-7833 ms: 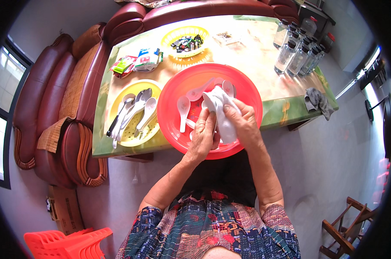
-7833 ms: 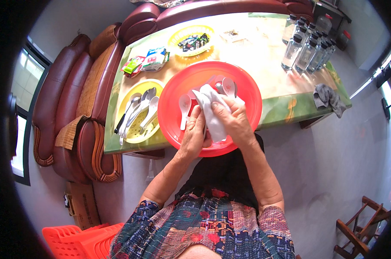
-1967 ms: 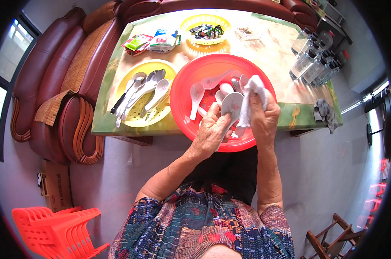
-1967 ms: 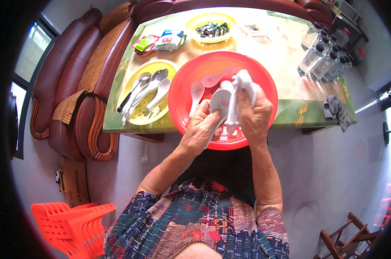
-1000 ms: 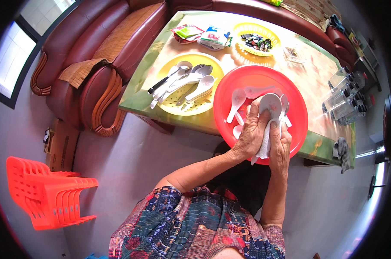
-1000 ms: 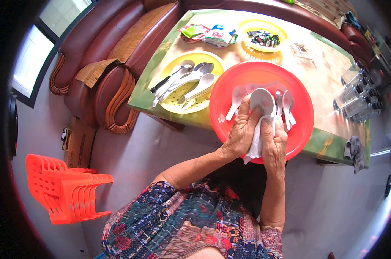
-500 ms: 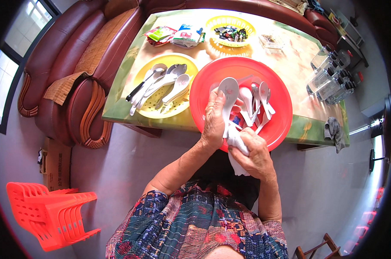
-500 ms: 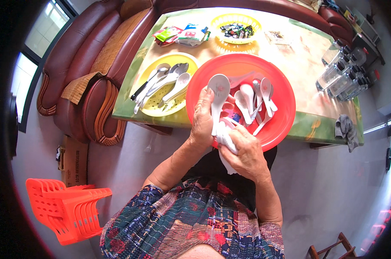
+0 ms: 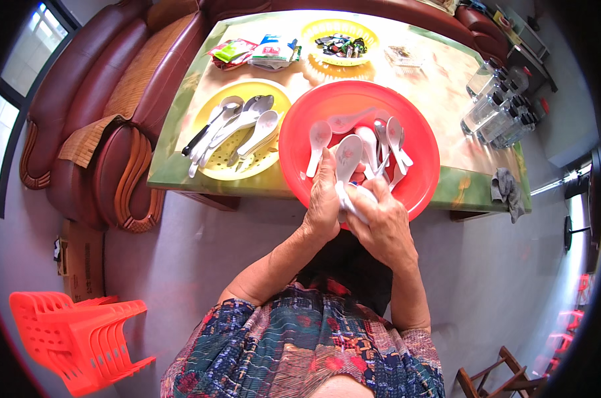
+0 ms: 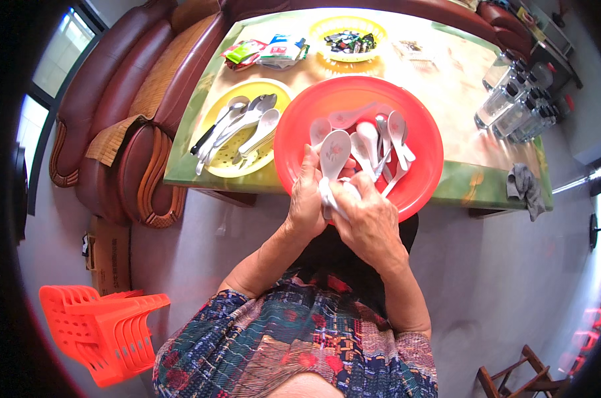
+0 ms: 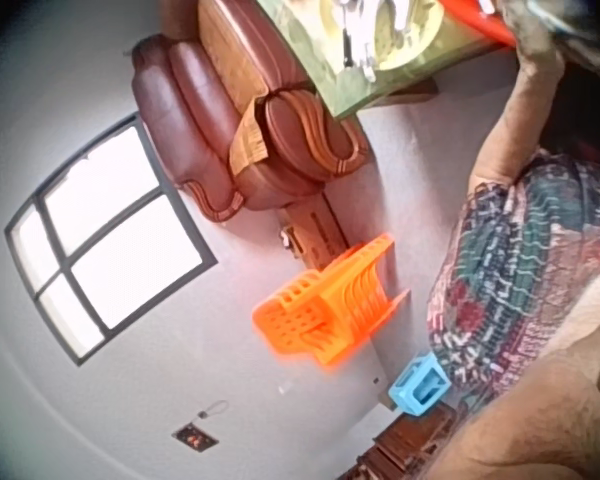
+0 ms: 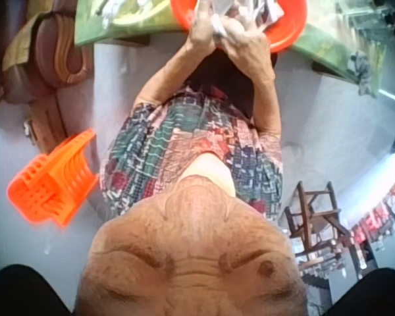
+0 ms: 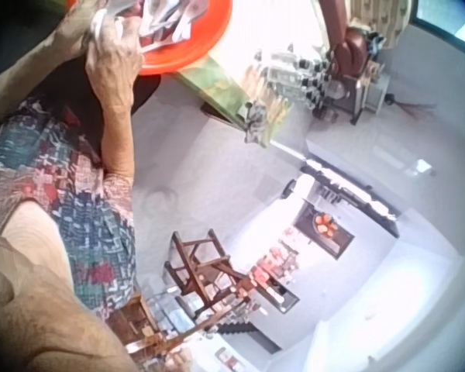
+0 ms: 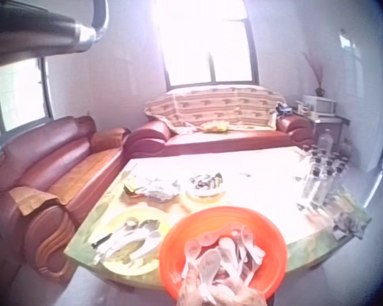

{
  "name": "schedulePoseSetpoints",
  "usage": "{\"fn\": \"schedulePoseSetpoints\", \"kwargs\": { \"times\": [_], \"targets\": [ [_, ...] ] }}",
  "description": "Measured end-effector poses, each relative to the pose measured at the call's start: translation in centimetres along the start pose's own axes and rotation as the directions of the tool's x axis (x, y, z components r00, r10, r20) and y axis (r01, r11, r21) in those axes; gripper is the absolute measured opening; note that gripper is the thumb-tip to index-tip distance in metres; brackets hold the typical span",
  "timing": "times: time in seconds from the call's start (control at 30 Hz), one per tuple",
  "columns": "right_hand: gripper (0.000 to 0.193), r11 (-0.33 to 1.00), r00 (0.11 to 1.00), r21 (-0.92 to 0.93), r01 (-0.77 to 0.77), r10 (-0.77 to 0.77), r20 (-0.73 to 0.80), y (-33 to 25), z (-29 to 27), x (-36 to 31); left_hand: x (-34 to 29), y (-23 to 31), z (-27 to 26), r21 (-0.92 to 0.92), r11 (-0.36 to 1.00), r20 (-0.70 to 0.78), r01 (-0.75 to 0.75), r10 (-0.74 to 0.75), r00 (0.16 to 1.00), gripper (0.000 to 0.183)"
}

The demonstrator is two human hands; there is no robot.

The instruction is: The person dries white plastic spoons and metal spoons with a white cloth. They pick up each spoon from a red plastic basin, wipe it dry, and place it into a yellow plastic colander on the table.

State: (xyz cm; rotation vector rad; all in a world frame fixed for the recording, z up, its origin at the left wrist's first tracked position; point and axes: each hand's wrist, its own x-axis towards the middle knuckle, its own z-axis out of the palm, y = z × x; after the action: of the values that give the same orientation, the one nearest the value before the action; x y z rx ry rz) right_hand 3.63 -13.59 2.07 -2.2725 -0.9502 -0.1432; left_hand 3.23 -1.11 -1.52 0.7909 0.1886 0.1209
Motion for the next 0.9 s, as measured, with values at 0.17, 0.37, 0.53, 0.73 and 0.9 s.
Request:
{"fn": "schedulePoseSetpoints", "kwargs": {
  "times": [0.17, 0.37, 0.53, 0.73, 0.9],
  "targets": [
    [0.033, 0.955, 0.991, 0.295, 0.046, -0.079, 0.103, 0.3, -1.9, -0.2, -0.1, 0.6, -0.4, -0.003, 0.998, 0.018, 0.063, -0.063, 0.998, 0.057],
    [0.032, 0.997, 0.86, 0.05, -0.052, 0.071, -0.505, 1.0, 0.1, 3.1, -0.8, 0.7, 0.6, -0.06, 0.995, 0.122, 0.075, -0.068, 0.99, 0.05],
    [0.027, 0.999, 0.893, -0.039, 0.001, -0.018, -0.449, 1.2, 2.0, 3.4, -0.8, 0.4, 0.9, -0.096, 0.995, 0.144, 0.02, -0.006, 0.99, 0.043],
    [0.025, 0.951, 0.981, 0.303, -0.053, 0.106, -0.163, 3.1, -0.2, 1.0, -0.8, 0.8, -0.3, 0.09, 0.996, 0.233, 0.02, -0.04, 0.972, 0.054],
    [0.021, 0.837, 0.829, 0.521, -0.164, 0.404, -0.387, 2.2, -2.3, 0.0, -0.7, 0.2, 0.0, 0.695, 0.575, 0.312, -0.432, 0.3, 0.901, 0.058]
  ]
}}
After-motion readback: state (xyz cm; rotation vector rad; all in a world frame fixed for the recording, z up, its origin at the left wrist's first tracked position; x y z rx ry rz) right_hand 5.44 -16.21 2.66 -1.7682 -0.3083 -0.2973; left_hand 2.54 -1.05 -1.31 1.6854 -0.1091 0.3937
